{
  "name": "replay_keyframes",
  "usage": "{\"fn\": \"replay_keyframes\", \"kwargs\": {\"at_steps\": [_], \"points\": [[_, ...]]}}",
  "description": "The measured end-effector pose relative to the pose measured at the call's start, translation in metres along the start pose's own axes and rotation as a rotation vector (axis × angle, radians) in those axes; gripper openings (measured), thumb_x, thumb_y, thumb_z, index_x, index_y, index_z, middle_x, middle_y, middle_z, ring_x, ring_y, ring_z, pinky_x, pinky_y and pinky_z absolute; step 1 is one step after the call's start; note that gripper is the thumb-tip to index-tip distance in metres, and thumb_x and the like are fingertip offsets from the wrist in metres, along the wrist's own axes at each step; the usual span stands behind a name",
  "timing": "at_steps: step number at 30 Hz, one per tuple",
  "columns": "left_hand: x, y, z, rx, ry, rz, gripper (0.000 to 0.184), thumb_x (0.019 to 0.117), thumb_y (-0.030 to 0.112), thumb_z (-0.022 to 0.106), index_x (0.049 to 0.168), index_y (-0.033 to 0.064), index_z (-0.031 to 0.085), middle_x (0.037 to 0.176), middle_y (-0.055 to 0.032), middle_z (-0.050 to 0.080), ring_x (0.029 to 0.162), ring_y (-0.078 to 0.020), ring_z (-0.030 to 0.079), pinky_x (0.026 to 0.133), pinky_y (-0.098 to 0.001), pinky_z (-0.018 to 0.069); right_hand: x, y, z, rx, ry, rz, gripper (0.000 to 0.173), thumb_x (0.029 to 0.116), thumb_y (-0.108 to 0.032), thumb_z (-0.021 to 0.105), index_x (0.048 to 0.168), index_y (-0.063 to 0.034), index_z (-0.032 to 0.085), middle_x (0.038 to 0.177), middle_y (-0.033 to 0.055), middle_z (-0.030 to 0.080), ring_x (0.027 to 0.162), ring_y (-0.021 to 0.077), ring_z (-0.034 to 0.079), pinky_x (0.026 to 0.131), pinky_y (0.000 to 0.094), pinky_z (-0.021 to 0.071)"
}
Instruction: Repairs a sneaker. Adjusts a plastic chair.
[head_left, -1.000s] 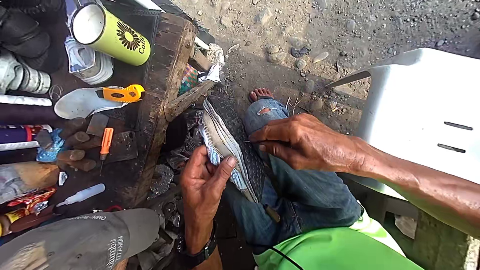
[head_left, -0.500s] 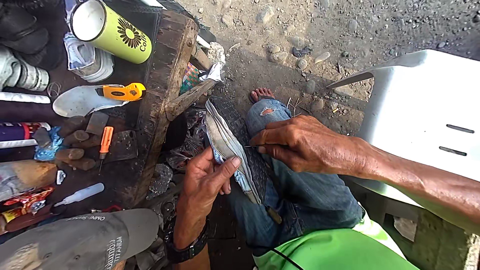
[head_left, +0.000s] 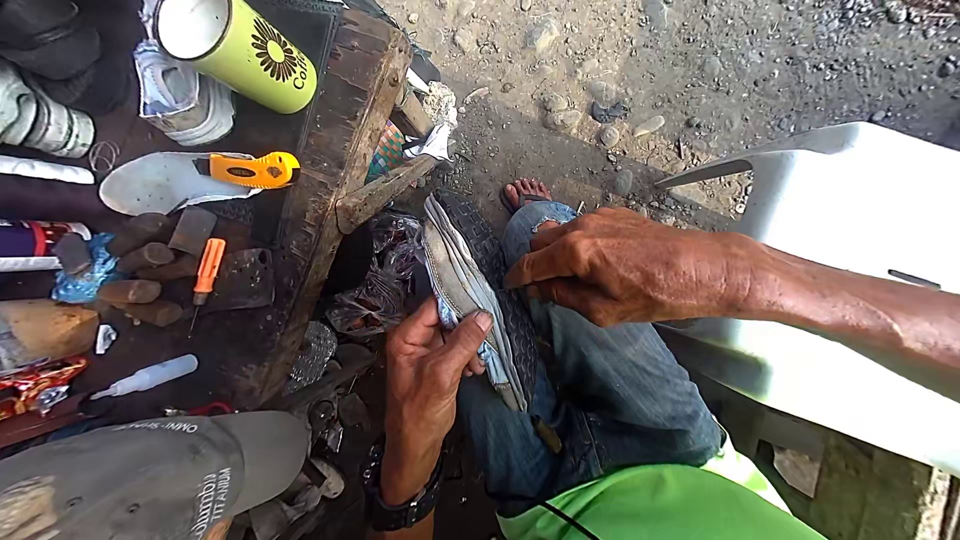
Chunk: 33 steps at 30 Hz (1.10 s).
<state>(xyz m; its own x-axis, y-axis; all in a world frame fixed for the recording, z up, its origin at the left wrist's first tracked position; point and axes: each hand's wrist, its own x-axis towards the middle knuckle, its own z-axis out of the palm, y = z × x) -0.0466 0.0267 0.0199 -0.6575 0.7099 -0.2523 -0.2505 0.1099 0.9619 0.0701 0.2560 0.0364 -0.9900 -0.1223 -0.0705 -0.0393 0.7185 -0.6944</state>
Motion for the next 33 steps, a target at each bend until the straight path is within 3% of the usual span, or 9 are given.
{"fn": "replay_keyframes", "kwargs": {"at_steps": [9, 15, 23, 27, 30, 33], "points": [[-0.005, -0.01, 0.016, -0.006, 0.132, 0.088, 0.008, 0.088, -0.004, 0.064, 0.095, -0.0026, 0.068, 0.073, -0.0051, 0.068, 0.053, -0.0077, 0.059, 0.045, -0.0196, 0.0481, 0.018, -0.008, -0.014, -0.162, -0.108, -0.045, 0.024, 0.1014, -0.032, 0.052, 0.103, -0.0251, 0.075, 0.072, -0.0068, 0.061, 0.067, 0.0113, 0.062, 0.055, 0.0356, 0.045], [-0.005, -0.014, 0.019, 0.009, 0.168, 0.113, 0.009, 0.0868, -0.004, 0.063, 0.094, -0.0025, 0.068, 0.074, -0.0041, 0.068, 0.055, -0.0076, 0.06, 0.047, -0.0202, 0.0487, 0.022, -0.016, -0.009, -0.196, -0.141, -0.024, 0.023, 0.1005, -0.03, 0.051, 0.101, -0.0232, 0.073, 0.075, -0.006, 0.062, 0.067, 0.012, 0.062, 0.054, 0.0354, 0.0451], [-0.005, -0.015, 0.017, 0.042, 0.148, 0.122, 0.01, 0.0874, -0.002, 0.063, 0.095, -0.0028, 0.069, 0.075, -0.0051, 0.069, 0.056, -0.0093, 0.06, 0.047, -0.0219, 0.0491, 0.029, -0.026, 0.009, -0.256, -0.04, -0.014, 0.018, 0.0953, -0.028, 0.055, 0.085, -0.017, 0.065, 0.065, -0.0049, 0.055, 0.057, 0.012, 0.057, 0.049, 0.033, 0.0412], [-0.005, -0.006, 0.013, 0.08, 0.029, 0.088, 0.017, 0.0932, 0.001, 0.062, 0.109, -0.0041, 0.063, 0.083, -0.0061, 0.07, 0.064, -0.0112, 0.064, 0.054, -0.0227, 0.0529, 0.026, -0.024, 0.008, -0.29, -0.008, -0.023, 0.018, 0.0963, -0.027, 0.055, 0.086, -0.0167, 0.065, 0.067, -0.0041, 0.056, 0.059, 0.0133, 0.058, 0.048, 0.0339, 0.0421], [-0.004, -0.002, 0.0, 0.15, -0.06, 0.16, 0.022, 0.0993, 0.018, 0.065, 0.112, -0.0005, 0.064, 0.083, -0.0025, 0.068, 0.06, -0.0088, 0.06, 0.052, -0.0218, 0.0523, 0.012, -0.021, 0.003, -0.343, 0.018, -0.037, 0.019, 0.1001, -0.026, 0.052, 0.093, -0.0168, 0.067, 0.075, -0.0024, 0.058, 0.065, 0.0156, 0.061, 0.051, 0.0348, 0.045], [0.0, -0.005, -0.022, 0.234, -0.002, 0.284, 0.029, 0.1059, 0.027, 0.056, 0.122, 0.0071, 0.069, 0.102, -0.0028, 0.07, 0.067, -0.0085, 0.062, 0.058, -0.0235, 0.0551, -0.005, -0.006, 0.006, -0.325, 0.113, -0.064, 0.027, 0.1051, -0.031, 0.049, 0.099, -0.018, 0.072, 0.08, -0.0026, 0.062, 0.071, 0.0147, 0.062, 0.053, 0.0336, 0.0458]]}}
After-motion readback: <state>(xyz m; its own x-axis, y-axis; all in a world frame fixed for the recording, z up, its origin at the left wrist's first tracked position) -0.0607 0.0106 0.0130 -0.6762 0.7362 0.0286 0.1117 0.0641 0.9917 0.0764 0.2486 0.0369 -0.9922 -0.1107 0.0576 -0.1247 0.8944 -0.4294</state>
